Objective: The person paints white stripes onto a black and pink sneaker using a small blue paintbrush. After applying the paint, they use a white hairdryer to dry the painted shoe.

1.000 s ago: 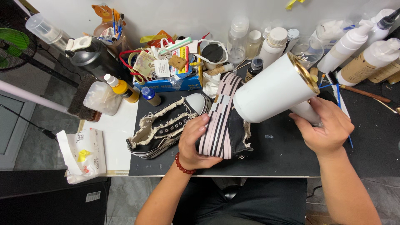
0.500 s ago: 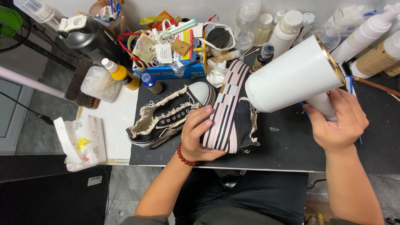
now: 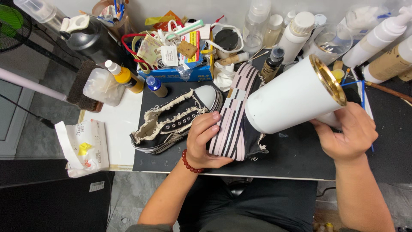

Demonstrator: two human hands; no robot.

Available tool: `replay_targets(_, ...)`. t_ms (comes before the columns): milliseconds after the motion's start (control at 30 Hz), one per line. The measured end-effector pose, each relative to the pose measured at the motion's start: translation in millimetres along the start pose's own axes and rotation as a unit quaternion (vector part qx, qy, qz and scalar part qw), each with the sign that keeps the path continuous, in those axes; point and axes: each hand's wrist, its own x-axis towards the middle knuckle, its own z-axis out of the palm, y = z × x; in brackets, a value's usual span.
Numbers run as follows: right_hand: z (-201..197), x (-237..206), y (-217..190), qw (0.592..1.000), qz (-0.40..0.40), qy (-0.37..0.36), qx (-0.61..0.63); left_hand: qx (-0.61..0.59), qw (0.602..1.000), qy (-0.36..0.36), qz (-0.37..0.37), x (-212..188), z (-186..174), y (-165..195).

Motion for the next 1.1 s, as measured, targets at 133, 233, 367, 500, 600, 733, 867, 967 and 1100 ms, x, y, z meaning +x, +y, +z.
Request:
replay_targets(133,0.1,-4.6,0.9,1.0,0.017,0.016,0.009,0.001,1.0,0.005,0.006,3.7,1.4,0.0)
replay_targets(233,0.6,-10.1,5.6,0.999,0.018,0.03,0.013,0.0,1.0,0.003,0.0,3.2,1.2,0.6)
replay_targets(367,1.6,-15.5,9.6,0.999,0.03,0.034,0.01,-0.002,1.0,0.0,-0.002,0.8,0.9,0.0)
replay_targets(500,0.9,-8.5,4.2,0.999,0.018,0.031,0.02,0.003,1.0,0.004,0.008,1.3,2.0,-0.3)
replay_targets(600,-7.0,5.0,-9.7,0.999,0.017,0.033,0.013,0.002,1.0,0.007,0.008,2.4,0.5,0.7)
replay_targets(733,-29.1,32.7,-36.1,0.998,0.041,-0.016,0.033,-0.005,1.0,0.019,-0.006,5.9,-0.2,1.8)
replay_targets(867,-50.7,73.1,-54.2,0.995,0.042,-0.081,0.039,0.002,0.999,0.014,-0.031,17.2,-2.7,5.9)
replay_targets(967,-59.7,106.8,-49.7,0.994,-0.034,-0.103,0.026,0.002,0.999,-0.005,-0.054,36.3,-7.1,7.2)
replay_targets(1100,-56.8,125.7,-37.5,0.997,-0.013,-0.079,0.019,0.01,0.996,-0.044,-0.077,66.6,-10.6,4.1)
